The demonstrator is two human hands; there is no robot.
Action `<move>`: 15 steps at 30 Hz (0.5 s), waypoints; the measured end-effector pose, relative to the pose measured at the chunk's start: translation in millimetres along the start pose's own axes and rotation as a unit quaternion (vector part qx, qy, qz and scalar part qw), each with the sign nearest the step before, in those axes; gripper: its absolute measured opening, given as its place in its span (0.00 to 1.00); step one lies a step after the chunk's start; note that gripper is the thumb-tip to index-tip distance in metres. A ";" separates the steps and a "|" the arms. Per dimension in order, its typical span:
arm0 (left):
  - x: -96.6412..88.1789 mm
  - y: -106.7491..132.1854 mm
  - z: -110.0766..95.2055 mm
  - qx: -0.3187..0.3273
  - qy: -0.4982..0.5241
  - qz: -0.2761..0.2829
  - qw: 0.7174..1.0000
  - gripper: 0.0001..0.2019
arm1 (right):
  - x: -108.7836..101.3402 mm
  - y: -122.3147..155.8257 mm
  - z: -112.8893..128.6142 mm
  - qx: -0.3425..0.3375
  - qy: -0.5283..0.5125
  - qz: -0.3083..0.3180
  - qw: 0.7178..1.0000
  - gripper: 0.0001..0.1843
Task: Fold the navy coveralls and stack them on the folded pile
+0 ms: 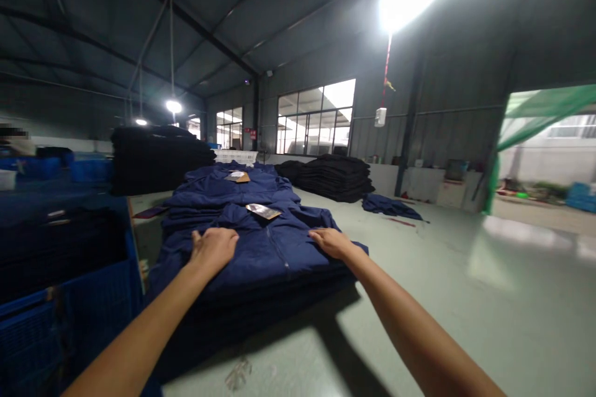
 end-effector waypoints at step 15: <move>42.2 100.3 -176.5 0.322 0.198 -0.008 0.926 0.10 | -13.1 97.6 -34.2 0.012 0.101 -0.039 0.994 0.26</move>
Point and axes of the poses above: each hand's wrist, its own y-axis away from the middle knuckle, its own x-axis out of the palm, z = x × y, the point moved 8 cm from there along -y, towards the middle knuckle, and after that the axes turned 4 degrees about -z, right-handed, at the moved point
